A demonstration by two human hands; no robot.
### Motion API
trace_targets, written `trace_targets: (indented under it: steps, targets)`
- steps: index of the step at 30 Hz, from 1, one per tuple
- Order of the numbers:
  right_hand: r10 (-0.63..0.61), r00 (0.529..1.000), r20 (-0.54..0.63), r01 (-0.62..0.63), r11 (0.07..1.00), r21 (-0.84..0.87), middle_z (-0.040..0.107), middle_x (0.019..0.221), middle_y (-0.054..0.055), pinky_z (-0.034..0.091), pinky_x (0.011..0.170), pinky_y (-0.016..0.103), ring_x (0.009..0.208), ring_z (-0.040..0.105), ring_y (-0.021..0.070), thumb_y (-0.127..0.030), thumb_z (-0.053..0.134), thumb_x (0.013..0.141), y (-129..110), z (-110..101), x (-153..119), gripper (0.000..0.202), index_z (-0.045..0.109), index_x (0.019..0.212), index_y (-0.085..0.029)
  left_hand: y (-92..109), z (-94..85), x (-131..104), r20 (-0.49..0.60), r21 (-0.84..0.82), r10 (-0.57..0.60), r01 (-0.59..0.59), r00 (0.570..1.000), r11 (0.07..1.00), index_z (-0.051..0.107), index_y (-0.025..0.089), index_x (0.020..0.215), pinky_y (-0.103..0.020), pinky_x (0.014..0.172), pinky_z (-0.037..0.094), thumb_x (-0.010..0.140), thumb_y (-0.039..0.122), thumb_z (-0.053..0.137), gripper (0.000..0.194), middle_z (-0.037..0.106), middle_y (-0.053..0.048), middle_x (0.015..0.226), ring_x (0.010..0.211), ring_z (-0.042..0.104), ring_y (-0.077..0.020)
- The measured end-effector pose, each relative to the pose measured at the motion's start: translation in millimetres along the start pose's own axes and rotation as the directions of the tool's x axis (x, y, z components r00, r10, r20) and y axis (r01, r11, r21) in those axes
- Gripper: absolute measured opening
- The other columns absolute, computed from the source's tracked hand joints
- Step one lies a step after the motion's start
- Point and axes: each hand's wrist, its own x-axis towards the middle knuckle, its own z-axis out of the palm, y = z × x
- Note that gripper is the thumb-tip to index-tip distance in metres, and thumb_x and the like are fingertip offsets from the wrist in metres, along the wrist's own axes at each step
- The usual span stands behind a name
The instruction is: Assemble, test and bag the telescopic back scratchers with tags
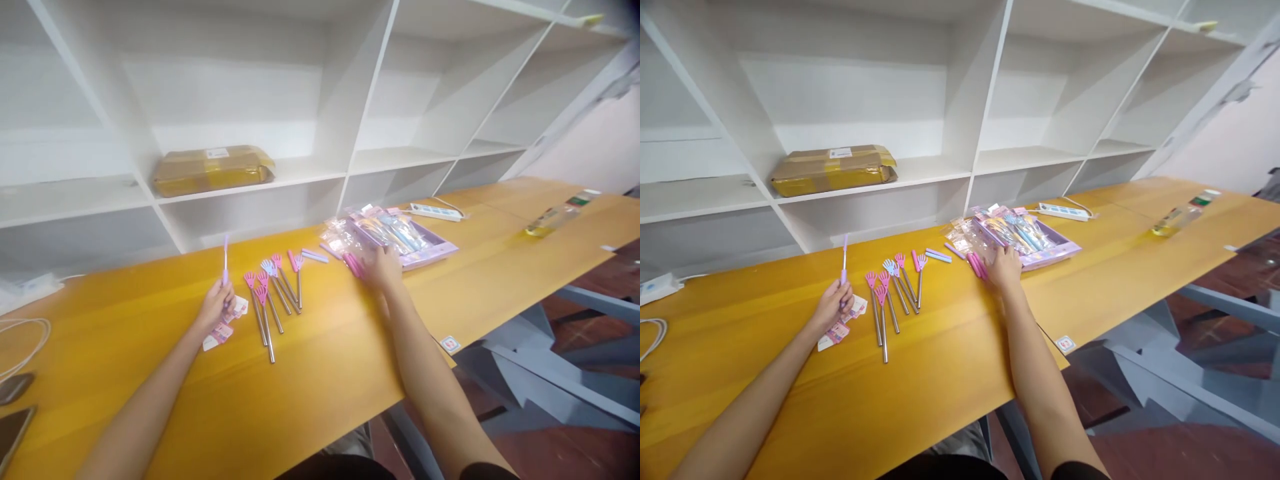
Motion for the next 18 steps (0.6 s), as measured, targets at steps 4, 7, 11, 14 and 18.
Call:
trace_targets:
  steps: [4, 7, 11, 14, 18]
  targets:
    - [0.035, 0.997, 0.063, -0.032, 0.998, -0.055, 0.063, 0.132, 0.031, 0.040, 0.109, 0.051, 0.132, 0.051, 0.0413, -0.041, 0.065, 0.096, 10.7, 8.2, 9.6, 0.046, 0.065, 0.126, -0.006, 0.0, 1.2, 1.4, -0.016, -0.039, 0.004, -0.005, 1.000, 0.999, 0.034, 0.025, 0.087, -0.018, 0.039, 0.040, 0.093, 0.066, 0.070, 0.054, 0.038, 0.011, 0.069, 0.046, 0.043, -0.0062]
    - [0.046, 0.996, 0.076, -0.042, 0.998, -0.051, 0.065, 0.132, 0.030, 0.041, 0.107, 0.048, 0.129, 0.054, 0.0390, -0.034, 0.063, 0.097, 15.7, 10.1, 13.9, 0.043, 0.064, 0.128, -0.005, 1.2, 3.6, 0.4, -0.014, -0.033, -0.011, 0.010, 1.000, 0.999, 0.036, 0.024, 0.086, -0.018, 0.040, 0.043, 0.093, 0.066, 0.072, 0.055, 0.040, 0.011, 0.069, 0.047, 0.045, -0.0062]
    - [0.055, 0.996, 0.071, -0.053, 0.998, -0.029, 0.067, 0.127, 0.031, 0.045, 0.101, 0.047, 0.123, 0.059, 0.0394, -0.035, 0.065, 0.095, 18.4, 9.3, 14.1, 0.047, 0.063, 0.129, -0.003, 3.2, 5.1, -0.4, -0.001, -0.023, -0.024, 0.024, 1.000, 0.999, 0.038, 0.024, 0.087, -0.019, 0.044, 0.048, 0.091, 0.065, 0.075, 0.055, 0.042, 0.011, 0.069, 0.048, 0.048, -0.0064]
    - [0.032, 0.997, 0.069, -0.034, 0.999, 0.016, 0.072, 0.117, 0.025, 0.047, 0.097, 0.044, 0.113, 0.064, 0.0353, -0.027, 0.064, 0.094, 16.1, 7.9, 14.0, 0.037, 0.068, 0.124, -0.006, 4.1, 5.6, -0.3, 0.002, -0.017, -0.026, 0.026, 1.000, 1.000, 0.040, 0.024, 0.088, -0.020, 0.043, 0.049, 0.091, 0.065, 0.074, 0.054, 0.044, 0.011, 0.068, 0.048, 0.049, -0.0070]
    - [-0.031, 0.999, 0.024, 0.028, 0.995, 0.097, 0.071, 0.118, 0.021, 0.049, 0.095, 0.041, 0.109, 0.066, 0.0304, -0.023, 0.046, 0.103, 6.2, 2.4, 14.3, 0.031, 0.072, 0.117, -0.013, 3.2, 7.2, -0.4, 0.001, -0.012, -0.028, 0.028, 1.000, 1.000, 0.043, 0.024, 0.092, -0.020, 0.043, 0.049, 0.090, 0.066, 0.075, 0.053, 0.043, 0.011, 0.066, 0.046, 0.048, -0.0073]
